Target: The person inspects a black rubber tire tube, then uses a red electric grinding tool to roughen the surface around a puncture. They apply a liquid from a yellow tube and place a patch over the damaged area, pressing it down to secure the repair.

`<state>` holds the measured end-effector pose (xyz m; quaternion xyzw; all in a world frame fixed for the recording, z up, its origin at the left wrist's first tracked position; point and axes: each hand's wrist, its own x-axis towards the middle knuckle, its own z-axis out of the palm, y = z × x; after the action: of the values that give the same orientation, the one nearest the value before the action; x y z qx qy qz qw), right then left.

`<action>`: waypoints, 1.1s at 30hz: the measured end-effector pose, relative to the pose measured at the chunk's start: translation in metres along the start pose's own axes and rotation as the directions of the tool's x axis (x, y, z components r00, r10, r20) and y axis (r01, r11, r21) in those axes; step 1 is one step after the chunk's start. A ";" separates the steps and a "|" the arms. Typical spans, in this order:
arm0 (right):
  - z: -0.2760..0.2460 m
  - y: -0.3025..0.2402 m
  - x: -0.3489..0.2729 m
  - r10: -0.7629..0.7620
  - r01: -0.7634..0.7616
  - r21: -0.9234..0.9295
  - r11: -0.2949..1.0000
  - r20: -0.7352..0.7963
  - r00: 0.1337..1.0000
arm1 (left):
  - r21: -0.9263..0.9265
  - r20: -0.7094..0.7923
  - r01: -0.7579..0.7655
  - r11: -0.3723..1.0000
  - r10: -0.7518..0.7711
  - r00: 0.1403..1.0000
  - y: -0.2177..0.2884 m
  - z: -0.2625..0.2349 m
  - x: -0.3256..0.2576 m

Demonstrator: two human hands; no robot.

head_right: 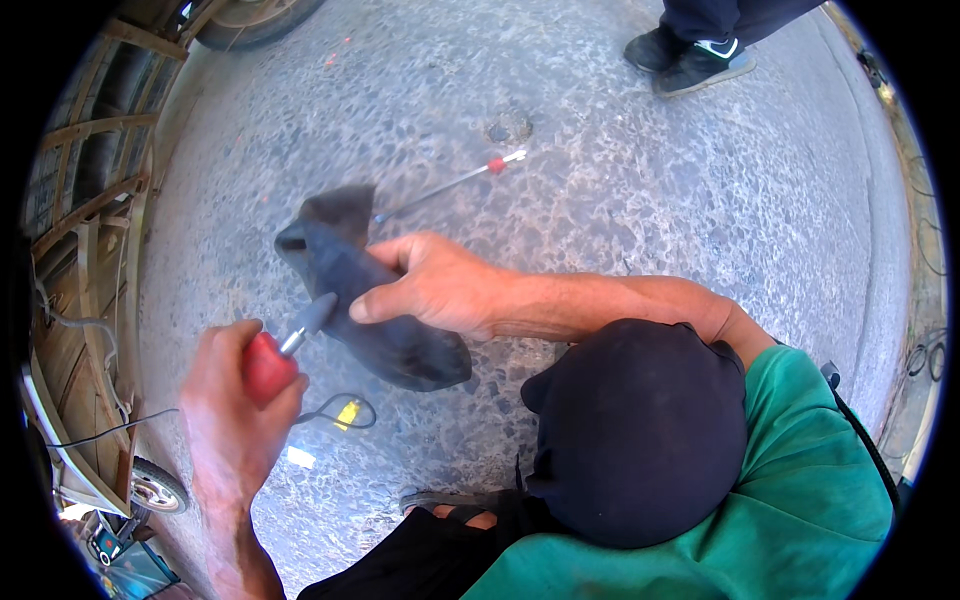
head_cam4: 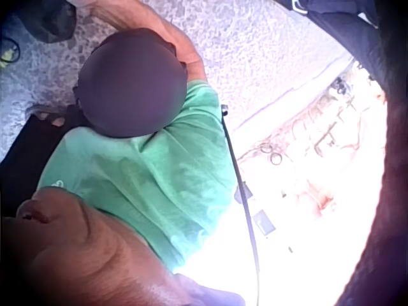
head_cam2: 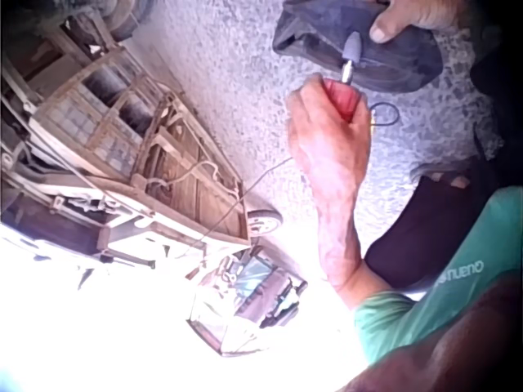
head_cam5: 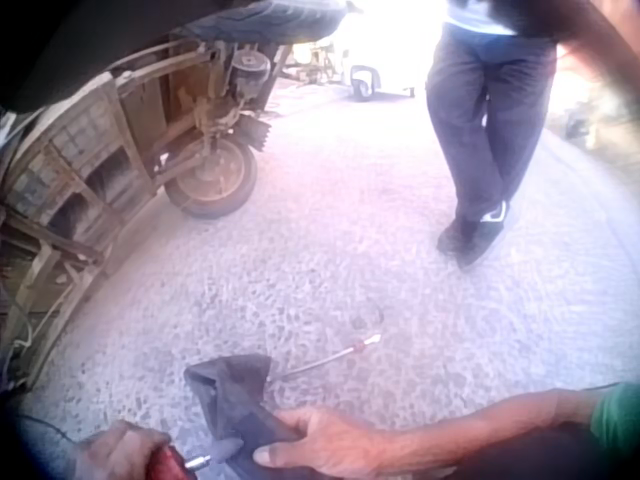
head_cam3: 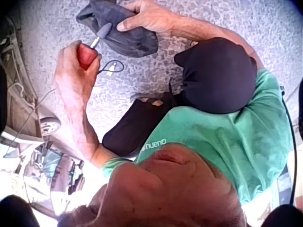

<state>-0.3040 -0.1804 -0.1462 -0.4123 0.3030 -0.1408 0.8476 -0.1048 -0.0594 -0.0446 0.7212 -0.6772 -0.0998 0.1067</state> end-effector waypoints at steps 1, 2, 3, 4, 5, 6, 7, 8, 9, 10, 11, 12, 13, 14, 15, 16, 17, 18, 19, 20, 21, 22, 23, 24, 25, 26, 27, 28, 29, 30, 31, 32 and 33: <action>0.000 0.000 0.000 0.001 -0.001 0.002 1.000 0.000 1.000 | -0.005 0.008 -0.007 1.000 0.007 1.000 0.000 0.000 0.000; -0.001 0.001 0.001 0.003 -0.003 0.005 1.000 0.001 1.000 | -0.005 0.013 -0.004 1.000 0.004 1.000 0.000 -0.001 0.000; -0.001 0.001 0.001 0.003 -0.003 0.010 1.000 0.004 1.000 | -0.005 0.018 -0.002 1.000 0.002 1.000 0.000 -0.001 0.000; -0.001 0.001 0.000 0.003 -0.003 0.016 1.000 0.006 1.000 | -0.005 0.022 0.001 1.000 0.000 1.000 0.000 -0.001 0.000; 0.000 0.000 0.000 0.003 -0.003 0.021 1.000 0.009 1.000 | -0.005 0.019 -0.001 1.000 0.001 1.000 0.000 -0.001 0.000; 0.000 0.000 0.000 0.004 -0.005 0.018 1.000 0.008 1.000 | -0.004 0.016 -0.003 1.000 0.003 1.000 -0.001 -0.001 0.000; 0.000 0.000 0.000 0.006 -0.006 0.014 1.000 0.007 1.000 | -0.003 0.012 -0.005 1.000 0.005 1.000 -0.002 -0.001 0.000; 0.001 0.000 0.000 0.007 -0.007 0.012 1.000 0.006 1.000 | -0.009 0.000 0.004 1.000 -0.004 1.000 -0.002 -0.001 0.000; 0.001 0.000 0.000 0.007 -0.007 0.013 1.000 0.008 1.000 | -0.015 -0.012 0.012 1.000 -0.012 1.000 -0.001 -0.002 -0.001; 0.001 -0.001 -0.001 0.007 -0.007 0.014 1.000 0.010 1.000 | -0.020 -0.025 0.021 1.000 -0.021 0.999 -0.001 -0.003 -0.001; 0.001 -0.001 -0.001 0.006 -0.006 0.016 1.000 0.011 1.000 | -0.025 -0.005 0.057 0.998 -0.057 0.998 0.000 -0.005 -0.001; 0.001 0.000 -0.001 0.002 -0.003 0.017 1.000 0.011 1.000 | -0.028 0.014 0.093 0.995 -0.093 0.996 0.001 -0.007 -0.001; 0.001 0.001 0.000 -0.001 0.001 0.019 1.000 0.011 1.000 | -0.030 0.034 0.130 0.991 -0.129 0.991 0.003 -0.009 -0.001; 0.000 0.001 0.000 -0.005 0.005 0.020 1.000 0.012 1.000 | -0.027 0.037 0.125 0.992 -0.124 0.992 0.004 -0.010 -0.001; 0.000 0.001 0.000 -0.005 0.004 0.016 1.000 0.013 1.000 | -0.024 0.041 0.120 0.992 -0.119 0.992 0.004 -0.010 -0.001; 0.000 0.001 0.000 -0.004 0.004 0.013 1.000 0.013 1.000 | -0.022 0.044 0.115 0.993 -0.114 0.992 0.004 -0.010 -0.001; 0.000 0.001 0.000 -0.002 0.002 0.010 1.000 0.015 1.000 | -0.019 0.034 0.081 0.997 -0.080 0.996 0.004 -0.010 -0.001; 0.000 0.001 0.000 0.000 0.000 0.008 1.000 0.016 1.000 | -0.015 0.024 0.046 0.999 -0.046 0.999 0.003 -0.009 -0.001; 0.000 0.001 0.000 0.003 -0.003 0.006 1.000 0.017 1.000 | -0.012 0.014 0.012 1.000 -0.012 1.000 0.002 -0.008 -0.002; 0.000 0.000 0.000 0.006 -0.006 0.004 1.000 0.018 1.000 | -0.009 0.015 0.007 1.000 -0.007 1.000 0.002 -0.008 -0.002; 0.000 0.001 0.000 0.001 -0.001 0.004 1.000 0.017 1.000 | -0.007 0.017 0.002 1.000 -0.002 1.000 0.001 -0.007 -0.002; 0.000 0.002 0.000 -0.004 0.004 0.004 1.000 0.016 1.000 | -0.004 0.019 -0.003 1.000 0.003 1.000 0.001 -0.007 -0.003; 0.001 0.002 0.000 -0.009 0.009 0.005 1.000 0.016 1.000 | 0.002 0.024 0.002 1.000 -0.002 1.000 0.001 -0.007 -0.003; 0.001 0.002 0.000 -0.010 0.010 -0.001 1.000 0.015 1.000 | 0.008 0.028 0.006 1.000 -0.006 1.000 0.003 -0.007 -0.003; 0.001 0.001 0.000 -0.011 0.011 -0.007 1.000 0.014 1.000 | 0.013 0.033 0.010 1.000 -0.010 0.999 0.003 -0.007 -0.003; 0.001 0.001 0.000 -0.013 0.013 -0.014 1.000 0.012 1.000 | 0.013 0.032 0.009 1.000 -0.010 0.999 0.004 -0.007 -0.003; 0.001 0.001 0.000 -0.016 0.016 -0.013 1.000 0.011 1.000 | 0.013 0.032 0.008 1.000 -0.009 0.999 0.004 -0.007 -0.003; 0.001 0.002 0.000 -0.019 0.019 -0.012 1.000 0.009 1.000 | 0.013 0.031 0.007 1.000 -0.007 0.999 0.005 -0.007 -0.002; 0.001 0.003 0.000 -0.022 0.022 -0.010 1.000 0.009 1.000 | 0.015 0.036 0.007 1.000 -0.007 0.999 0.005 -0.007 -0.003; 0.001 0.003 0.000 -0.026 0.026 -0.013 1.000 0.009 1.000 | 0.018 0.041 0.006 1.000 -0.007 0.999 0.006 -0.007 -0.003; 0.001 0.002 0.000 -0.030 0.030 -0.017 0.999 0.009 1.000 | 0.019 0.045 0.005 1.000 -0.006 0.999 0.006 -0.007 -0.003; 0.001 0.003 0.001 -0.034 0.034 -0.021 0.999 0.010 0.999 | 0.023 0.048 0.005 1.000 -0.006 0.999 0.007 -0.007 -0.003; 0.001 0.003 0.001 -0.038 0.038 -0.011 0.999 0.014 0.999 | 0.026 0.050 0.004 1.000 -0.006 0.999 0.007 -0.007 -0.004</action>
<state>-0.3026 -0.1784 -0.1484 -0.4235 0.2902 -0.1524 0.8445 -0.1099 -0.0560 -0.0361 0.7215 -0.6791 -0.1093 0.0799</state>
